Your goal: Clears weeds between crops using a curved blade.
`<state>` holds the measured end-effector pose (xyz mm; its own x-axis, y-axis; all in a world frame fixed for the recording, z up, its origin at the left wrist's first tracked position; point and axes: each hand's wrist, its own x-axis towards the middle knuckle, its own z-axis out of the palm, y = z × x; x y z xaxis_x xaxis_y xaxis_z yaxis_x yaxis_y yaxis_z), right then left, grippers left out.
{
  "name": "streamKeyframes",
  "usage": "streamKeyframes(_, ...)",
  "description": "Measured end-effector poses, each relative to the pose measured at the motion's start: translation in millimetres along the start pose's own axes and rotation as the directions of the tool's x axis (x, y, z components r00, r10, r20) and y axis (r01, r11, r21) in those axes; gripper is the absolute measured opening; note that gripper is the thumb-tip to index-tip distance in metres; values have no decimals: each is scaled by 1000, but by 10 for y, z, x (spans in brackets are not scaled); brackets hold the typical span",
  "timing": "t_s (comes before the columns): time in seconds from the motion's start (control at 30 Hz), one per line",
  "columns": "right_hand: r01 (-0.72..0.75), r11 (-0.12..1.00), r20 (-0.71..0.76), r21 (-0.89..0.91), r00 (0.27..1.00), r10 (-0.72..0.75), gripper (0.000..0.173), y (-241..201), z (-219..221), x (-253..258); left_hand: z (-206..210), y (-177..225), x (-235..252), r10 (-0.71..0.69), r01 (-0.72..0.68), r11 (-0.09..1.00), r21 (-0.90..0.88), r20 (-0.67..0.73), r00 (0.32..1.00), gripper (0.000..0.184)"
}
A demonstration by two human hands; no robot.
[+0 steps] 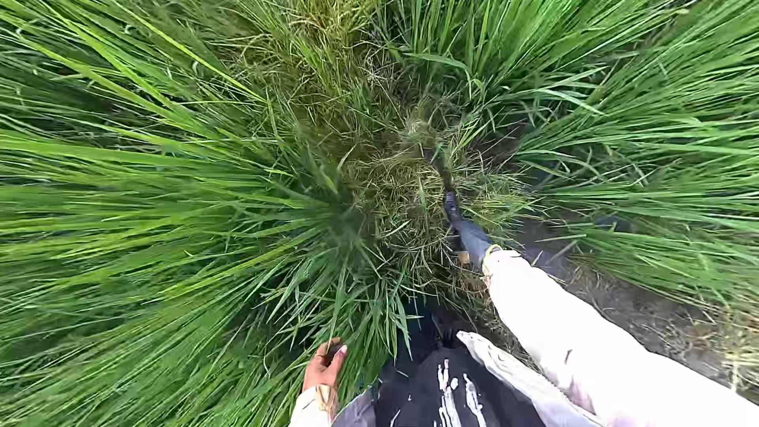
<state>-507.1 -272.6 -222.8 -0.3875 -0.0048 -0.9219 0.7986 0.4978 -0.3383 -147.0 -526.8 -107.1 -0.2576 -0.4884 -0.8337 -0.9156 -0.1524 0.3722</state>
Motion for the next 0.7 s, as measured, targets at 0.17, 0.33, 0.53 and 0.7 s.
streamKeyframes(0.17, 70, 960, -44, -271, 995, -86, 45, -97, 53, -223, -21, 135, 309, -96, 93, 990, 108, 26, 995, 32)
streamKeyframes(0.33, 382, 702, 55, -601, 896, -440, 67, -1098, 692, -764, 186, 606, 620, 12, -18, 995, 97, 55, 998, 32)
streamKeyframes(0.53, 903, 114, 221, -415, 222, -950, 74, -2650, 1671, -822, 424, 483, 964, 12, -29, 983, 184, 93, 996, 42)
streamKeyframes(0.7, 614, 626, 2, -481, 715, -699, 58, -353, 797, 588, 242, 188, 878, -36, 29, 997, 70, 93, 995, 31)
